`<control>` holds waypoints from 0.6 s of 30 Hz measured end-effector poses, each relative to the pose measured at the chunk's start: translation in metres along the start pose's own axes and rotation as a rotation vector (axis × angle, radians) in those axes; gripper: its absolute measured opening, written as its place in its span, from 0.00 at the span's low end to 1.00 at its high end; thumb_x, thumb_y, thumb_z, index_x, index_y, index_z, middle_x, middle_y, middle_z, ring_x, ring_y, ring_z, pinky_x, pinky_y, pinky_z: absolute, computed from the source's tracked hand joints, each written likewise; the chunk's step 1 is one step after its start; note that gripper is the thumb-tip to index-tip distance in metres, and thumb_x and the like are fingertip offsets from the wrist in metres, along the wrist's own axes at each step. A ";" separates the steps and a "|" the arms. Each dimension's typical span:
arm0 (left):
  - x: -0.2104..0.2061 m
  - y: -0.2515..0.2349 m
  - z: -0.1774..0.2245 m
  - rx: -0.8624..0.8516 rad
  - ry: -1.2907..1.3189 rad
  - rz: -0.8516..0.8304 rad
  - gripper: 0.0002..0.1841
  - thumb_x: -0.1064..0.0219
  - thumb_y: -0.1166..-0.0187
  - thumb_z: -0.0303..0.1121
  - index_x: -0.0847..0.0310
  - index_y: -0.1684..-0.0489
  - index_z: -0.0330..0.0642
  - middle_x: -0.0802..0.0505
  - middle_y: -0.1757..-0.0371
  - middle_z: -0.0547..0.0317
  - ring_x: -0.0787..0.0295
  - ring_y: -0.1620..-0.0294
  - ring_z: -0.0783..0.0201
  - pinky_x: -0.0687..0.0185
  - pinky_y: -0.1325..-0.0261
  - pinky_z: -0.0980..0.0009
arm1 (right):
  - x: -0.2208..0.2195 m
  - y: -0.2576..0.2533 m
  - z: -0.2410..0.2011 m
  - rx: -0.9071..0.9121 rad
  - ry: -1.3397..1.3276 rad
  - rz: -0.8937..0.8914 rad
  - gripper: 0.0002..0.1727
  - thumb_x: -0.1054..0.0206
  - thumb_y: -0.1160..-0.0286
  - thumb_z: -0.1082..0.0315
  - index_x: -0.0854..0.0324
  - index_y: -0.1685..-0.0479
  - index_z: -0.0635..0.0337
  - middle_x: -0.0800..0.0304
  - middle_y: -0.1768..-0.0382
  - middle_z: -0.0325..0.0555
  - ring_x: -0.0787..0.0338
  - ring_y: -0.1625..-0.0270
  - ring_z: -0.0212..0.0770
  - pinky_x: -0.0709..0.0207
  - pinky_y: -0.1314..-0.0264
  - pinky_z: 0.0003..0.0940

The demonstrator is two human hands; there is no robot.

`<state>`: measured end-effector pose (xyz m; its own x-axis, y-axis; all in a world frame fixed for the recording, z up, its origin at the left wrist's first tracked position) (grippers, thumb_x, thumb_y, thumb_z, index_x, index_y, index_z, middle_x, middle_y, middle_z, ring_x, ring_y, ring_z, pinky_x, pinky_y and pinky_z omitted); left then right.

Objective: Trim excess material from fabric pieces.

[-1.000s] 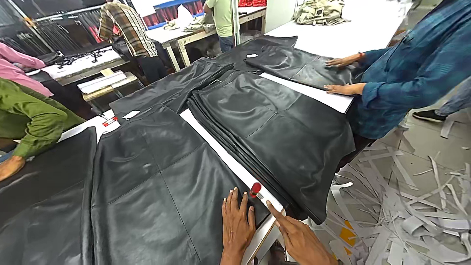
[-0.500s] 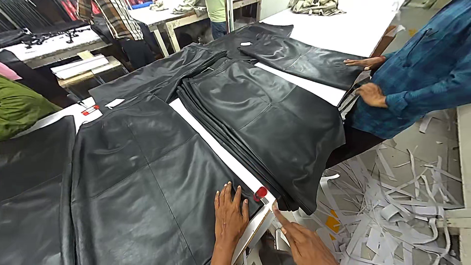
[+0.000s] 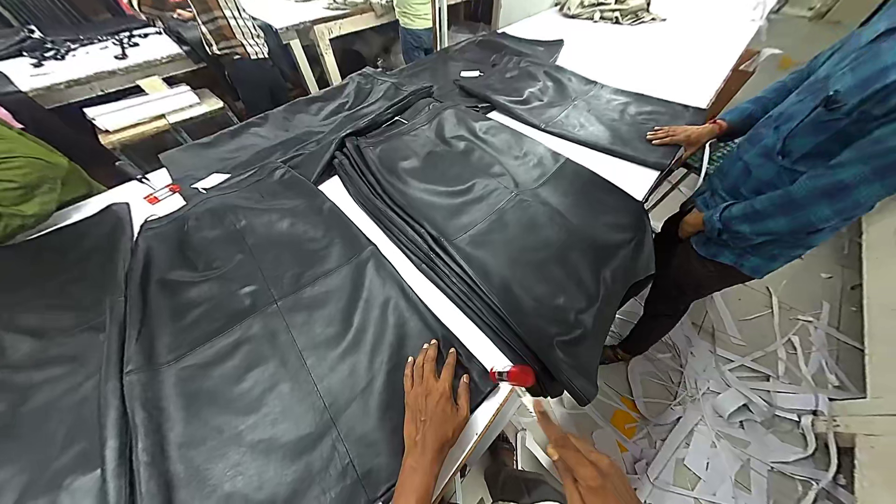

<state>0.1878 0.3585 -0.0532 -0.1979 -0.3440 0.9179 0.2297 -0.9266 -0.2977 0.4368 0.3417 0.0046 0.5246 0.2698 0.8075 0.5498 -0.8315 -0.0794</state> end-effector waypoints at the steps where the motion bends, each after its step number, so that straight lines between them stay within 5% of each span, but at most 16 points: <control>1: 0.000 0.001 0.001 -0.001 -0.001 -0.005 0.29 0.52 0.15 0.55 0.14 0.27 0.54 0.21 0.17 0.49 0.31 0.13 0.47 0.44 0.11 0.43 | -0.005 0.001 0.006 -0.044 0.033 -0.063 0.28 0.52 0.07 0.59 0.35 0.10 0.43 0.11 0.68 0.52 0.12 0.74 0.49 0.17 0.71 0.48; 3: 0.000 0.000 0.001 -0.001 -0.002 -0.013 0.29 0.52 0.15 0.56 0.15 0.26 0.53 0.21 0.17 0.48 0.32 0.12 0.48 0.44 0.11 0.43 | -0.004 -0.002 0.012 -0.066 -0.017 -0.079 0.28 0.52 0.07 0.60 0.35 0.09 0.46 0.07 0.63 0.53 0.09 0.70 0.51 0.14 0.64 0.51; 6: 0.000 0.000 -0.001 0.001 -0.012 -0.009 0.29 0.52 0.15 0.56 0.15 0.26 0.54 0.21 0.17 0.49 0.32 0.12 0.48 0.44 0.11 0.43 | 0.002 0.002 0.007 0.017 -0.067 0.038 0.27 0.52 0.07 0.61 0.32 0.12 0.54 0.09 0.63 0.55 0.12 0.72 0.48 0.15 0.69 0.45; 10: -0.001 0.001 0.000 -0.004 -0.025 -0.003 0.29 0.52 0.15 0.56 0.15 0.27 0.54 0.21 0.17 0.49 0.31 0.13 0.48 0.44 0.11 0.44 | -0.008 0.002 0.012 -0.033 -0.038 -0.142 0.28 0.52 0.07 0.60 0.36 0.09 0.42 0.09 0.64 0.53 0.10 0.71 0.52 0.16 0.66 0.51; 13: 0.001 -0.001 0.000 -0.003 -0.005 0.015 0.29 0.51 0.15 0.55 0.14 0.28 0.53 0.20 0.18 0.48 0.30 0.14 0.47 0.42 0.12 0.43 | -0.004 -0.010 0.002 0.021 -0.129 0.003 0.27 0.52 0.06 0.60 0.34 0.11 0.54 0.06 0.55 0.54 0.08 0.66 0.46 0.13 0.60 0.44; 18: 0.000 0.001 0.002 0.000 -0.021 0.003 0.29 0.52 0.15 0.56 0.14 0.27 0.55 0.19 0.18 0.50 0.30 0.14 0.48 0.42 0.12 0.43 | -0.023 -0.030 0.015 -0.010 -0.028 -0.044 0.28 0.54 0.07 0.57 0.36 0.09 0.42 0.10 0.69 0.49 0.12 0.73 0.49 0.16 0.68 0.49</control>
<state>0.1897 0.3579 -0.0534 -0.1777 -0.3432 0.9223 0.2302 -0.9257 -0.3001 0.4183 0.3679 -0.0206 0.5184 0.3194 0.7933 0.5662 -0.8234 -0.0385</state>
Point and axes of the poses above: each hand's wrist, its own y-axis away from the middle knuckle, its own x-axis out of the back of the hand, z = x × y, the point moved 3 cm from there along -y, towards the middle knuckle
